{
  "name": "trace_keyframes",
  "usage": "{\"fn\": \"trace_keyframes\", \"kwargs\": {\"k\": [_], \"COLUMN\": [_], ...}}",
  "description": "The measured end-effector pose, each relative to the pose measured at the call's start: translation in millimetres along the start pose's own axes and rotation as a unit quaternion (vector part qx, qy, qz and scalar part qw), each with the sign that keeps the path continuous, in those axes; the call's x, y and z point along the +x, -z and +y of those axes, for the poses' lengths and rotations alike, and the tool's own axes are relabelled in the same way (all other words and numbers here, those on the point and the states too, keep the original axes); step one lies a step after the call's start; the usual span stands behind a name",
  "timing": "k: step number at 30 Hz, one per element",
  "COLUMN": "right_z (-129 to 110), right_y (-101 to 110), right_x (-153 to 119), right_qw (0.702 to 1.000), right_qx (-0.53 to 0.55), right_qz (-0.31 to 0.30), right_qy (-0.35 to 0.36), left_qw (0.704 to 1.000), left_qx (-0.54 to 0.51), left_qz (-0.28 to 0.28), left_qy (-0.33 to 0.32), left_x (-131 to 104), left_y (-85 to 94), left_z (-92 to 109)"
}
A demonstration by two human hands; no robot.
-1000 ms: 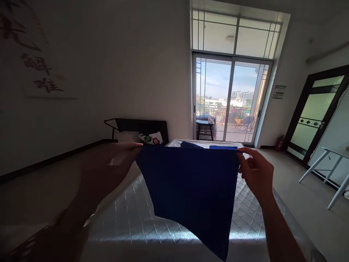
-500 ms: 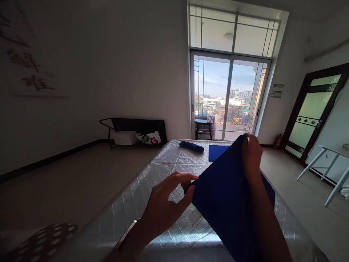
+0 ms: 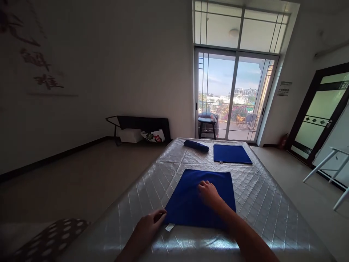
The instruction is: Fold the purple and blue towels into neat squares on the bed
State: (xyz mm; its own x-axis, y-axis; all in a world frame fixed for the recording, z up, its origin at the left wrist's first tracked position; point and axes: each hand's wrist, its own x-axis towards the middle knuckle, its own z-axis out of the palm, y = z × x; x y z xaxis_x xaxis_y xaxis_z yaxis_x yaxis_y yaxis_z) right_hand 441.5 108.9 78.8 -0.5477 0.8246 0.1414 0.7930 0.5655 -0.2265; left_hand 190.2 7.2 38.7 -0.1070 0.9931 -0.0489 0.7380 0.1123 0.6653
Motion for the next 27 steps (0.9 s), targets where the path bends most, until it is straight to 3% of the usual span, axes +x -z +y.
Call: {"fn": "trace_keyframes", "kwargs": {"k": [2, 6, 10, 15, 23, 27], "right_z": [24, 68, 84, 80, 57, 53], "right_y": [-14, -32, -39, -33, -4, 24], "right_x": [-48, -147, -204, -204, -194, -189], "right_qw": [1.0, 0.994, 0.985, 0.984, 0.992, 0.979], "right_qx": [-0.015, 0.023, 0.075, 0.106, 0.059, 0.107], "right_qz": [0.003, 0.064, 0.126, 0.125, 0.075, 0.157], "right_qy": [-0.023, -0.085, -0.094, -0.074, -0.084, -0.068], "left_qw": [1.0, 0.999, 0.991, 0.978, 0.977, 0.976], "left_qx": [-0.011, -0.037, -0.124, -0.205, -0.09, -0.061], "left_qz": [-0.001, -0.011, -0.033, -0.028, 0.127, 0.154], "left_qy": [-0.011, -0.025, -0.025, -0.041, -0.149, -0.141], "left_x": [-2, -6, -9, -5, 9, 5], "left_y": [-0.4, 5.2, 15.2, 17.9, 2.9, 17.7], "left_z": [-5, -2, -2, -13, -18, -3]}}
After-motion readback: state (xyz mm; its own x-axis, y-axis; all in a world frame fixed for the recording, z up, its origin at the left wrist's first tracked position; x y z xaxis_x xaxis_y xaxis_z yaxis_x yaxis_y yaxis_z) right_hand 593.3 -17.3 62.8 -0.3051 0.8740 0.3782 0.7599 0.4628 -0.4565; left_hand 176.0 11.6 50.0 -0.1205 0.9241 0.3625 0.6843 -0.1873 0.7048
